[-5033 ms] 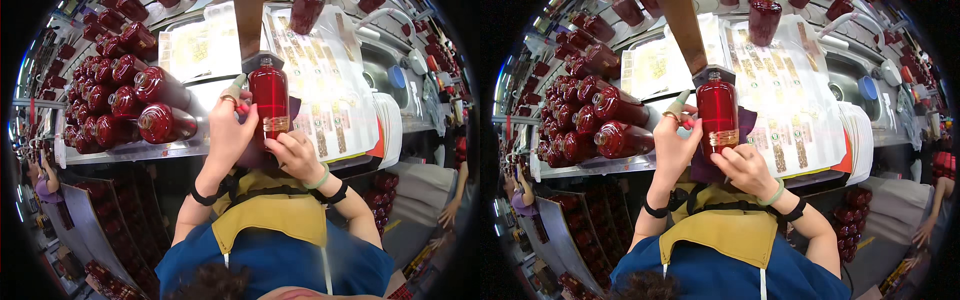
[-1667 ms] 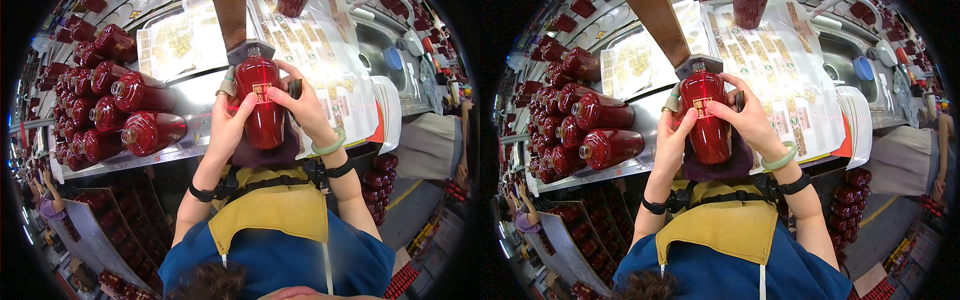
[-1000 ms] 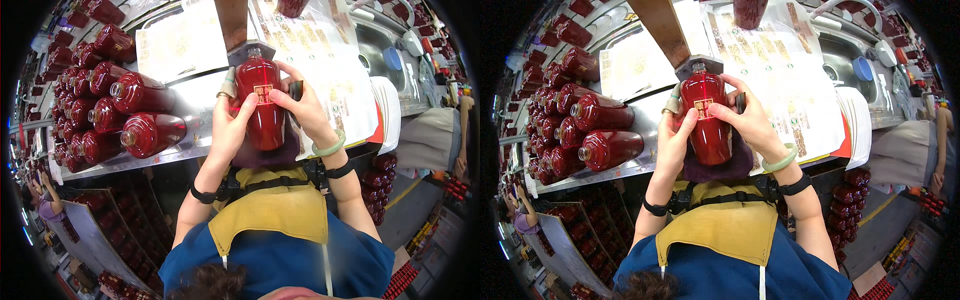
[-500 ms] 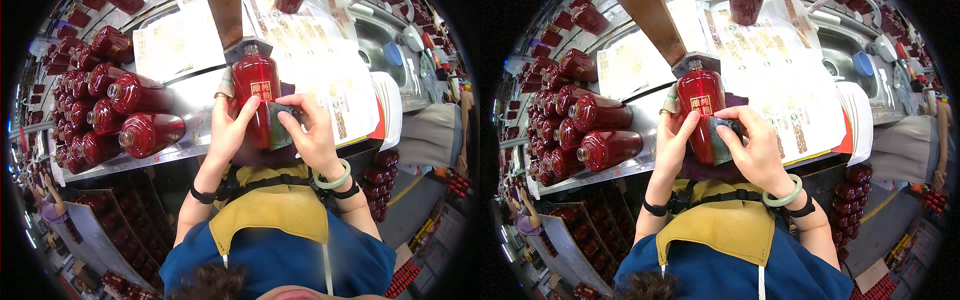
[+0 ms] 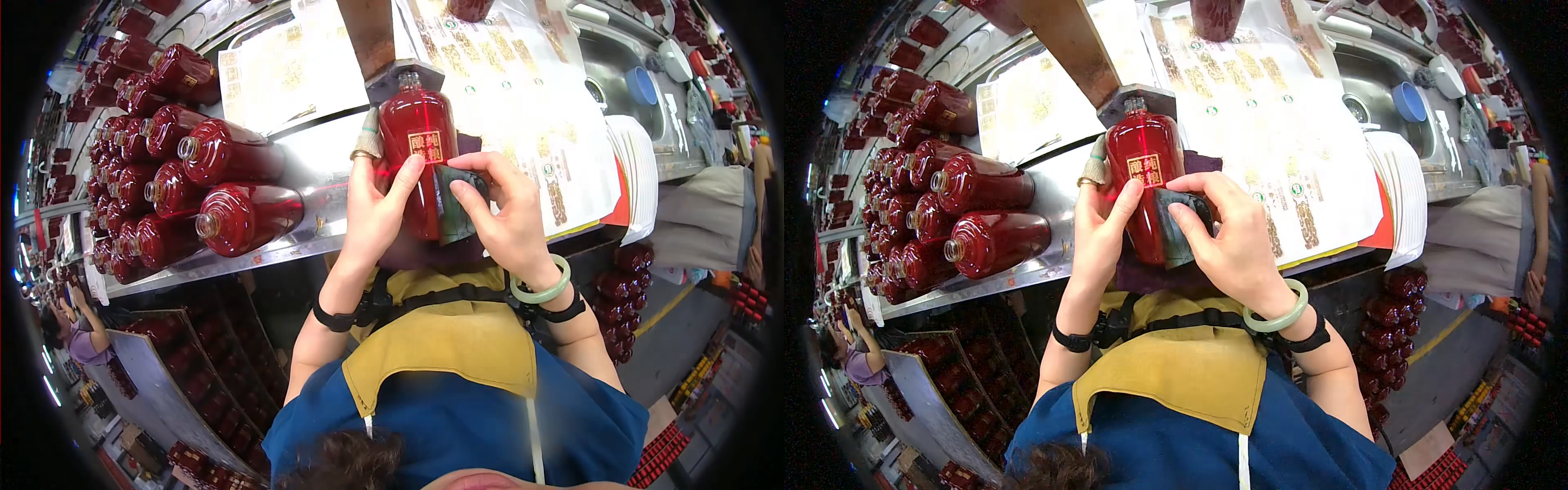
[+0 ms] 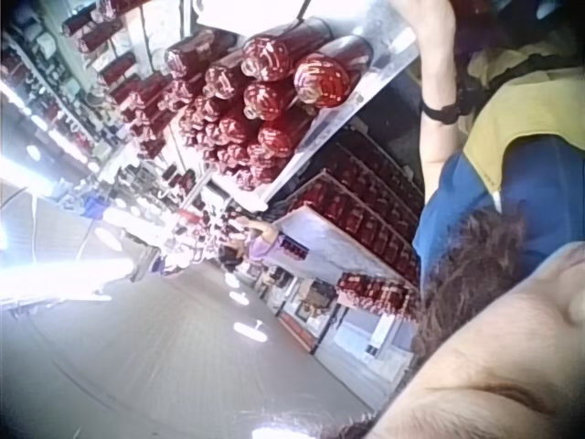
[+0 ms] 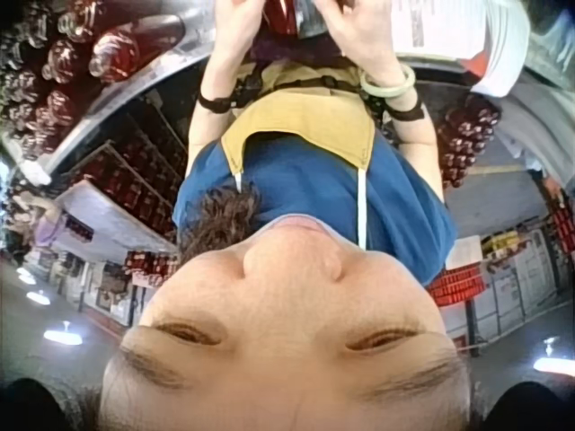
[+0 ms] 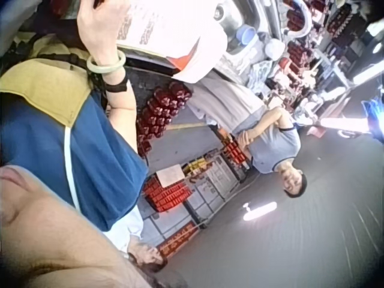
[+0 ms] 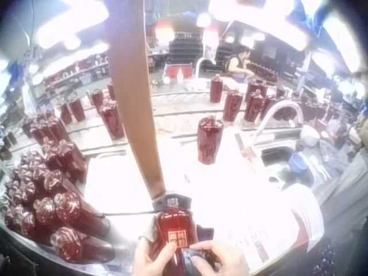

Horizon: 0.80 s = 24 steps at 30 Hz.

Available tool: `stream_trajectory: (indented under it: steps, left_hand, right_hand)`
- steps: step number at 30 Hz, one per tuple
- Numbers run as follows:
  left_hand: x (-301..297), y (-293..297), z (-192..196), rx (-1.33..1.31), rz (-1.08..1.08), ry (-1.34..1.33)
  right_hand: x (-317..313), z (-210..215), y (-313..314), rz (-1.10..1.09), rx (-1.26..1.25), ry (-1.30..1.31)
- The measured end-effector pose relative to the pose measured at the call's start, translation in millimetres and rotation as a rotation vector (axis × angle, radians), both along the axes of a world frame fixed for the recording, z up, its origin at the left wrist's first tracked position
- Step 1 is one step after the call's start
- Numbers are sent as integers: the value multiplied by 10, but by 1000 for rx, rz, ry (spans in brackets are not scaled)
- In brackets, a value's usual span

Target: Applying and smoothing adhesive labels on glass bottles and cleaning them with a cloth.

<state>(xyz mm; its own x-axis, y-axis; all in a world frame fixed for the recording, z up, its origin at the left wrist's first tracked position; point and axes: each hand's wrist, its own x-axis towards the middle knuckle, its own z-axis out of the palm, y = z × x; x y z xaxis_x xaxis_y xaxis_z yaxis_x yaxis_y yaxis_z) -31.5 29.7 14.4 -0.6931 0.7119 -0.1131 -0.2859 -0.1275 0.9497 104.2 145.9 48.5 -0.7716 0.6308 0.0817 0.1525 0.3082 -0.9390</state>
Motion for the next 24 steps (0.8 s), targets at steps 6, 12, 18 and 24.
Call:
stream_trajectory:
  steps: [6, 12, 18, 24]
  left_hand:
    - [15, 17, 25, 33, 9, 1]
    - [19, 9, 41, -18, -6, 10]
    - [13, 25, 42, 13, -5, 25]
    - [31, 27, 38, -11, 21, 55]
  right_hand:
    - [-3, -22, -2, -3, 9, 38]
    - [-4, -10, 7, 7, 41, 15]
    - [-31, 91, -17, 2, 171, 13]
    - [-42, 91, -11, 7, 174, 11]
